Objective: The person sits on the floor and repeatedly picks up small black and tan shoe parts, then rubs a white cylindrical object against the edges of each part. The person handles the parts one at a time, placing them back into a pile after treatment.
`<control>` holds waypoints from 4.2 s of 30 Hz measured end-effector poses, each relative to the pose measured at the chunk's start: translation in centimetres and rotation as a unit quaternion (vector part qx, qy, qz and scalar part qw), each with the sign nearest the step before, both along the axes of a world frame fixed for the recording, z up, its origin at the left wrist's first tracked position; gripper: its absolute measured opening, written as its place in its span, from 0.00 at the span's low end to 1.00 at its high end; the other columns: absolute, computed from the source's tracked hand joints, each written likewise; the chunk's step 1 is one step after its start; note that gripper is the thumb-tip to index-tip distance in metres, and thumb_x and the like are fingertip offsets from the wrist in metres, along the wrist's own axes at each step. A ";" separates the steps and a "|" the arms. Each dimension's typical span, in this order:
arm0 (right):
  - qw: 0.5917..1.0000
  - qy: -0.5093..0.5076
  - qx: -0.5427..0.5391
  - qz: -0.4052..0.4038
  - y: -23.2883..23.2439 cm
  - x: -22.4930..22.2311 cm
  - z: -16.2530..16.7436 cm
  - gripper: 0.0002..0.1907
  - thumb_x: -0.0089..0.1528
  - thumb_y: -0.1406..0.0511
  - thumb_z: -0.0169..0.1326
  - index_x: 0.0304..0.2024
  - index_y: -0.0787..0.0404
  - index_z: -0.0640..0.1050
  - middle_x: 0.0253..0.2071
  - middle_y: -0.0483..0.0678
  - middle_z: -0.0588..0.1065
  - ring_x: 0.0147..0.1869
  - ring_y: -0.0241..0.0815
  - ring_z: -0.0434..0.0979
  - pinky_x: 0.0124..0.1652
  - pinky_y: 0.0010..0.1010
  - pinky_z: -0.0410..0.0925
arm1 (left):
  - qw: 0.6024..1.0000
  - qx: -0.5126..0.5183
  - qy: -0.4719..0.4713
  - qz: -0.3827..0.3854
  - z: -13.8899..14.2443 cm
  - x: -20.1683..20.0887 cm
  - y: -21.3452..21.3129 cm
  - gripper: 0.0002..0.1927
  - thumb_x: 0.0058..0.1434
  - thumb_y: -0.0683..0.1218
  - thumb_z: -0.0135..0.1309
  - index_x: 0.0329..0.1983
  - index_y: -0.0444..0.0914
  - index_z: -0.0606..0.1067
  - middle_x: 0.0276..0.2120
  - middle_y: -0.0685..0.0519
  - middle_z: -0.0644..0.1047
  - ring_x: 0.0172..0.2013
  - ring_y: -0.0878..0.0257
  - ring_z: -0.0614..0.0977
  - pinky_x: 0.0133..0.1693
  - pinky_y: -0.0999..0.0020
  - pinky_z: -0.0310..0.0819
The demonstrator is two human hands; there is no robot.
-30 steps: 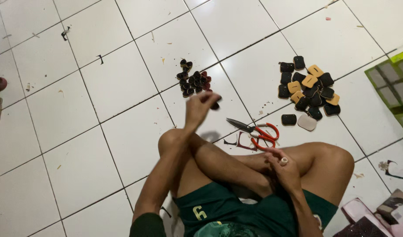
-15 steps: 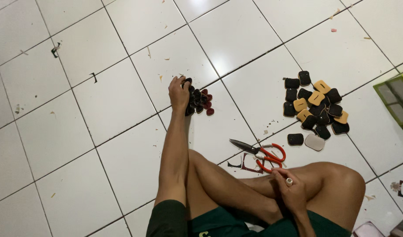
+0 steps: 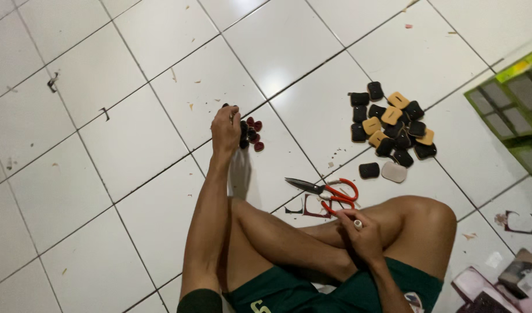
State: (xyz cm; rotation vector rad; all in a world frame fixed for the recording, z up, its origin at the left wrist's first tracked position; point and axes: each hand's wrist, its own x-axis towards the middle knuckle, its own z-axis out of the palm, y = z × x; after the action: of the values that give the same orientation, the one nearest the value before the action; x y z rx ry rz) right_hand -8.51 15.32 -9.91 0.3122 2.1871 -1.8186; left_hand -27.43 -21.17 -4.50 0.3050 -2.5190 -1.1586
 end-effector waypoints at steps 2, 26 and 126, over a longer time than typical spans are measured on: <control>0.999 0.025 0.005 0.024 0.4 0.3 -0.2 0.09 0.64 0.67 0.58 0.41 0.67 0.84 0.25 0.47 0.79 0.26 0.31 0.75 0.26 0.22 0.68 | 0.997 -0.034 0.023 -0.067 -0.2 1.1 3.4 0.09 0.67 0.40 0.53 0.47 0.32 0.78 0.46 0.41 0.81 0.45 0.49 0.83 0.49 0.58 0.77; 0.970 0.160 -0.171 -0.067 6.0 3.0 3.0 0.17 0.64 0.66 0.58 0.56 0.62 0.76 0.40 0.39 0.76 0.39 0.23 0.71 0.37 0.16 0.64 | 0.932 0.179 -0.072 -0.306 -0.4 17.5 25.6 0.10 0.58 0.36 0.63 0.42 0.32 0.77 0.36 0.47 0.84 0.39 0.62 0.88 0.41 0.69 0.82; 0.986 0.028 -0.163 0.014 4.0 9.3 10.0 0.13 0.64 0.67 0.58 0.47 0.70 0.82 0.39 0.47 0.82 0.42 0.34 0.81 0.44 0.24 0.73 | 0.821 0.517 -0.124 -0.207 6.3 28.9 21.9 0.21 0.65 0.40 0.59 0.60 0.30 0.71 0.46 0.49 0.82 0.47 0.66 0.84 0.50 0.72 0.80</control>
State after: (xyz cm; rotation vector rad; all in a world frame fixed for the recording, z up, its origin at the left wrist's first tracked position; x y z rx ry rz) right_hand 0.79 19.30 0.11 0.1590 1.8729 -2.1488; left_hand 1.45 0.77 1.81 0.1525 -1.8993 -2.7608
